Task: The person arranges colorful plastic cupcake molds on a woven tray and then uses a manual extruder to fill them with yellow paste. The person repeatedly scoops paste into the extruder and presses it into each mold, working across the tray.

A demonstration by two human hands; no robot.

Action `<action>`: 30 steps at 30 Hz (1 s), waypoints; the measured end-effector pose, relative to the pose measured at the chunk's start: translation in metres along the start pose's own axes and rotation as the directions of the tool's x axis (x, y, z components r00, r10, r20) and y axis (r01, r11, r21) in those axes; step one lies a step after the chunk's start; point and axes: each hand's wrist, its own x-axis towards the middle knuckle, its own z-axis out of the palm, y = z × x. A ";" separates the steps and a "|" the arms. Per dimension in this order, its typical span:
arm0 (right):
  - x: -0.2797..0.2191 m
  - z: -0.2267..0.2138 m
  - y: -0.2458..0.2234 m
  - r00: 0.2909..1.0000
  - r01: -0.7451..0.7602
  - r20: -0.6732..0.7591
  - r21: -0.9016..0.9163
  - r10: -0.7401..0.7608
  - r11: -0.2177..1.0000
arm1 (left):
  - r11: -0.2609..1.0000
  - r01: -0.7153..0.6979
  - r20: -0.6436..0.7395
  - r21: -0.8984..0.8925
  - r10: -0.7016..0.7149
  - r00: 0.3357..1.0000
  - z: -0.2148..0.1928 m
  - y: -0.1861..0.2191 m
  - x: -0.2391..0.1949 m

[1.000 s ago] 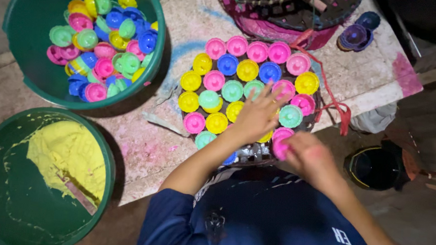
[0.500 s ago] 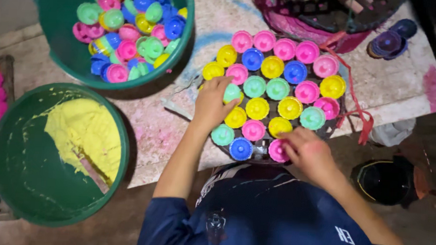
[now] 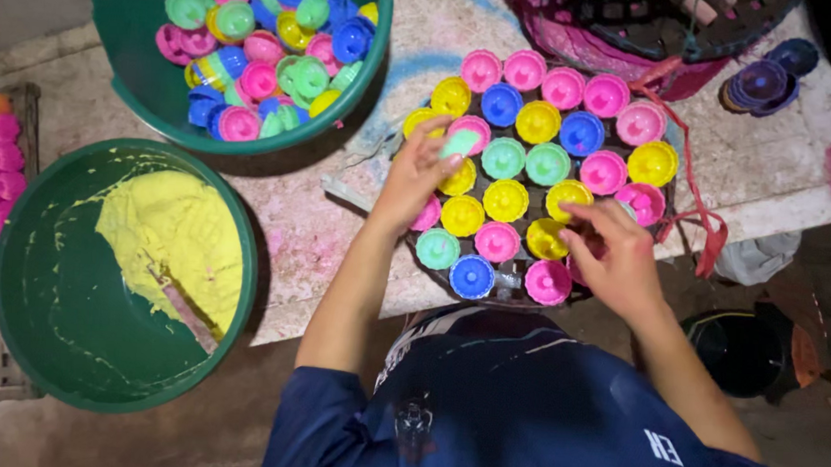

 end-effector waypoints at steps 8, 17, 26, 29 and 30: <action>-0.001 0.023 -0.003 0.987 0.115 0.106 0.069 -0.122 0.991 | 0.930 0.318 0.383 -0.182 -0.231 0.894 0.070 0.003 -0.070; -0.040 0.048 0.024 0.919 0.045 0.392 0.010 -0.045 0.999 | 0.372 -0.298 0.203 0.879 0.273 0.940 0.059 0.009 -0.121; -0.044 0.029 0.029 0.972 0.109 0.231 -0.239 -0.052 0.965 | 0.382 -0.207 0.155 0.900 0.164 0.974 0.070 -0.002 -0.119; -0.047 0.020 0.035 0.962 0.238 0.220 -0.371 -0.164 0.898 | 0.387 -0.416 0.375 0.823 0.180 0.909 0.094 -0.013 -0.114; -0.049 0.019 0.039 0.946 0.306 0.235 -0.405 -0.225 0.862 | 0.385 -0.428 0.383 0.817 0.192 0.904 0.102 -0.018 -0.113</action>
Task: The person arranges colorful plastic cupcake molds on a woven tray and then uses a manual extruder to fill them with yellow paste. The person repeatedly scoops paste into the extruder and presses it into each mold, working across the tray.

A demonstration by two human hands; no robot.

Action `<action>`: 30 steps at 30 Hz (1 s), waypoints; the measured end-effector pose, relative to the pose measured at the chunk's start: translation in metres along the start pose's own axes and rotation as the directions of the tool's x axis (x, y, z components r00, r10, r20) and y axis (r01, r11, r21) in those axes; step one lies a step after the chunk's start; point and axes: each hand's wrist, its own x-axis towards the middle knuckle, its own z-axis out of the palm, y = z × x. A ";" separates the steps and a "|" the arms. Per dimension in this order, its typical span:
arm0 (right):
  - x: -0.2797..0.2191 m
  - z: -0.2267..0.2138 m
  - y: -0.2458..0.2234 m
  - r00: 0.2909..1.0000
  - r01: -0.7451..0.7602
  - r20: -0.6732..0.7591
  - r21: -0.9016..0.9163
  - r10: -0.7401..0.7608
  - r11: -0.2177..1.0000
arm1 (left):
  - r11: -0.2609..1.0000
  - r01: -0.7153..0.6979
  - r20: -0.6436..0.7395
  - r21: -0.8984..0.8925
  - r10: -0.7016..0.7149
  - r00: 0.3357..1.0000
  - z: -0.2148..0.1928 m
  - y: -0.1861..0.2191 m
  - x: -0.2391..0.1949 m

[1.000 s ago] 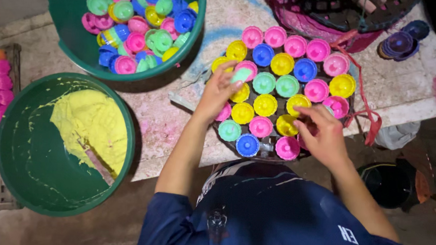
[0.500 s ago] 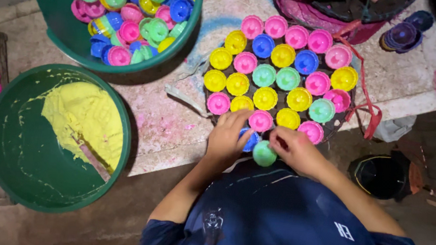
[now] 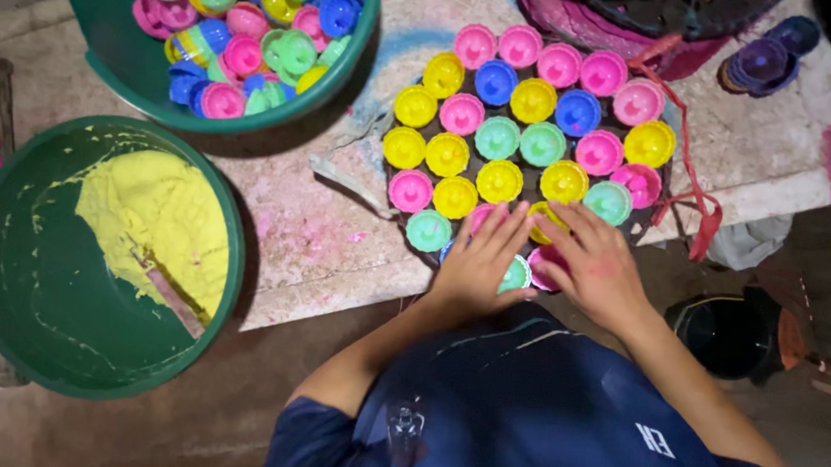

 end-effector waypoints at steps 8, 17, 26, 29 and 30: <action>-0.010 0.032 0.014 0.990 -0.094 0.098 -0.125 0.106 0.988 | 0.989 0.030 0.038 0.143 -0.036 0.999 0.027 -0.004 0.014; 0.006 0.025 0.028 0.991 -0.114 0.057 -0.094 0.120 0.989 | 0.965 0.155 -0.053 0.211 -0.147 0.988 0.013 -0.012 0.017; 0.045 0.058 0.060 0.994 -0.090 0.052 -0.183 0.101 0.979 | 0.923 0.279 -0.145 0.266 -0.248 0.958 0.014 -0.045 0.038; 0.039 0.059 0.058 0.994 -0.090 0.042 -0.206 0.101 0.974 | 0.930 0.284 -0.114 0.234 -0.264 0.958 0.015 -0.042 0.032; 0.039 0.057 0.057 0.994 -0.091 0.036 -0.208 0.100 0.974 | 0.931 0.284 -0.134 0.230 -0.259 0.956 0.013 -0.041 0.030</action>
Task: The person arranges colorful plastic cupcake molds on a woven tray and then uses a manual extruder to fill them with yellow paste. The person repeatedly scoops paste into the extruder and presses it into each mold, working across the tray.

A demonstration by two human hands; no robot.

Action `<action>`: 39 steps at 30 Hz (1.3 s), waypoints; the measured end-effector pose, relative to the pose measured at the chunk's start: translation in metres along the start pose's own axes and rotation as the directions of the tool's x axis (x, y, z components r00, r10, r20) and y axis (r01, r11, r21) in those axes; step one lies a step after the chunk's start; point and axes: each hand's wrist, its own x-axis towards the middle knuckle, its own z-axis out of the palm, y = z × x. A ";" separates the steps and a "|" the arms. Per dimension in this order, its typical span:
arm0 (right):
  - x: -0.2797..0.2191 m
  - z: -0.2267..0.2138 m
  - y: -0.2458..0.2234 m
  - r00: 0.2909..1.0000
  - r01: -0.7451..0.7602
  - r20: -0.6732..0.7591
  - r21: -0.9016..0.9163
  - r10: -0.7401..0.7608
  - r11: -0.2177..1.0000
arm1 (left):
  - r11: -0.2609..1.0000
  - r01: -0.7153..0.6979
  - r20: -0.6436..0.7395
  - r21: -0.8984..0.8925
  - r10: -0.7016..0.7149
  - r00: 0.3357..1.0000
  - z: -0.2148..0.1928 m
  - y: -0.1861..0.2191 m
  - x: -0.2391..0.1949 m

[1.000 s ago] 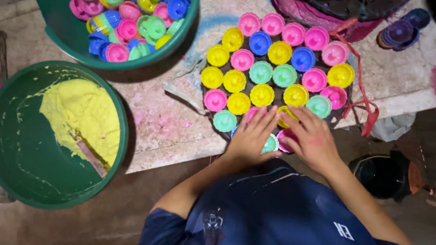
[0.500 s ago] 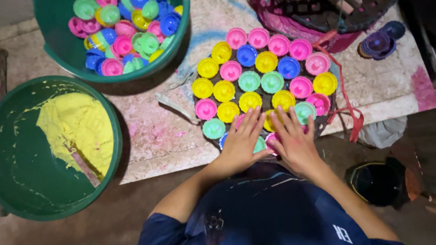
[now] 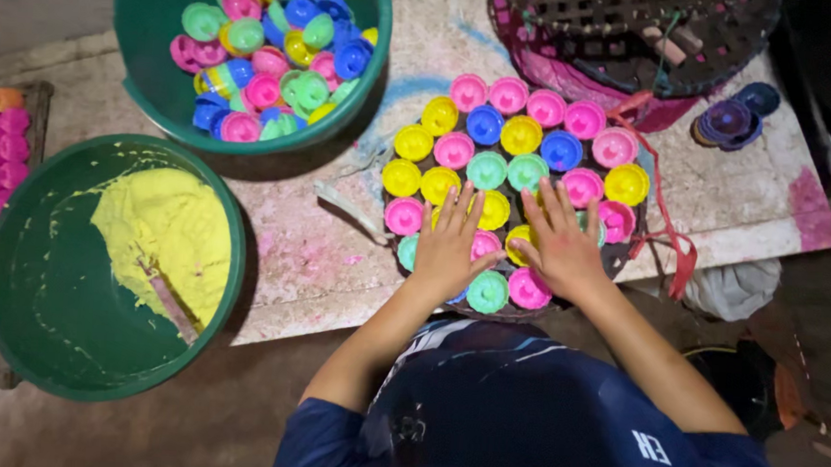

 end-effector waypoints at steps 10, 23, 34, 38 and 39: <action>0.097 0.006 0.032 0.996 0.054 -0.073 0.073 -0.049 0.996 | 0.998 0.029 -0.133 0.052 -0.022 0.991 0.016 -0.047 0.097; 0.121 0.026 0.052 0.998 0.061 0.010 0.071 -0.062 0.996 | 0.995 -0.031 -0.140 0.100 0.045 0.989 0.033 -0.066 0.120; 0.176 -0.080 0.225 0.730 -0.346 -0.512 0.296 0.454 0.890 | 0.987 0.127 -0.196 -0.096 -0.144 0.970 -0.040 -0.034 0.071; 0.206 -0.042 0.287 0.820 -0.560 -0.155 -0.018 0.551 0.829 | 0.949 0.159 -0.324 -0.272 -0.245 0.914 -0.071 -0.008 0.034; 0.216 -0.026 0.291 0.851 -0.513 -0.173 -0.071 0.496 0.855 | 0.945 0.175 -0.339 -0.275 -0.266 0.903 -0.075 -0.001 0.027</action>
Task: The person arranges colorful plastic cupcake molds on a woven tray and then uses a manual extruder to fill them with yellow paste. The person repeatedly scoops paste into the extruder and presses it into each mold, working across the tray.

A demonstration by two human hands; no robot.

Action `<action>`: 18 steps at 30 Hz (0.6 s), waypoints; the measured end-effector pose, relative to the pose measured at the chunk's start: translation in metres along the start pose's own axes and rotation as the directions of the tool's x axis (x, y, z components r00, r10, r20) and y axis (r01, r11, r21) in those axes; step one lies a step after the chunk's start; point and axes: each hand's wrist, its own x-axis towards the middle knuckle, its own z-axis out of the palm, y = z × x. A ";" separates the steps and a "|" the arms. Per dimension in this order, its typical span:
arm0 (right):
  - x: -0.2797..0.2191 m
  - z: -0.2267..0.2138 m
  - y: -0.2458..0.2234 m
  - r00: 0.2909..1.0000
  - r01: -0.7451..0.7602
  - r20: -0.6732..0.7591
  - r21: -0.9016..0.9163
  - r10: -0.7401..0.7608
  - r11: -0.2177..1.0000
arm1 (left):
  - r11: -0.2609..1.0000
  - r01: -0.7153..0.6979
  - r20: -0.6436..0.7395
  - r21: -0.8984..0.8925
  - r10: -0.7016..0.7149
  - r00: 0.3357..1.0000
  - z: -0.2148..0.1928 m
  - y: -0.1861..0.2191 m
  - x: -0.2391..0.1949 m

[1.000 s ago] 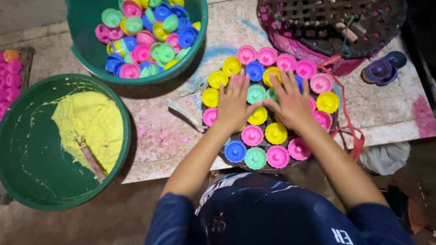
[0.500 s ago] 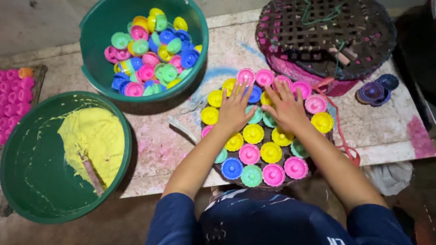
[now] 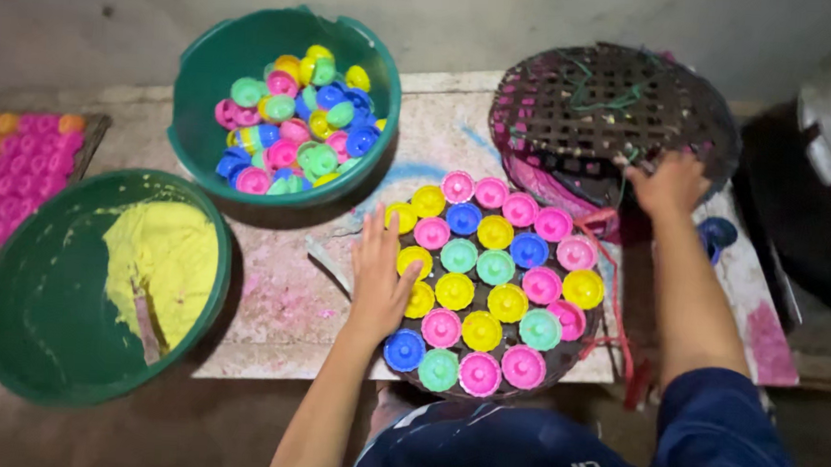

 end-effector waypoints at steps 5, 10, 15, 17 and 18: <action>0.032 0.049 -0.017 0.961 0.244 0.188 -0.240 -0.202 0.940 | 0.993 0.090 -0.064 0.073 -0.086 0.994 -0.023 0.010 -0.042; 0.073 0.013 0.014 0.930 0.304 0.304 -0.324 -0.206 0.896 | 0.988 0.151 -0.217 0.022 -0.143 0.966 -0.056 -0.007 -0.091; 0.053 -0.032 0.102 0.887 0.276 0.447 -0.308 -0.118 0.911 | 0.959 0.278 -0.235 -0.058 -0.284 0.930 -0.077 -0.023 -0.116; 0.037 -0.043 0.114 0.872 0.261 0.473 -0.242 -0.121 0.934 | 0.931 0.309 -0.212 -0.192 -0.347 0.914 -0.081 -0.029 -0.105; 0.029 -0.047 0.109 0.882 0.103 0.467 -0.057 -0.065 0.993 | 0.942 0.285 -0.203 -0.176 -0.318 0.926 -0.084 -0.031 -0.097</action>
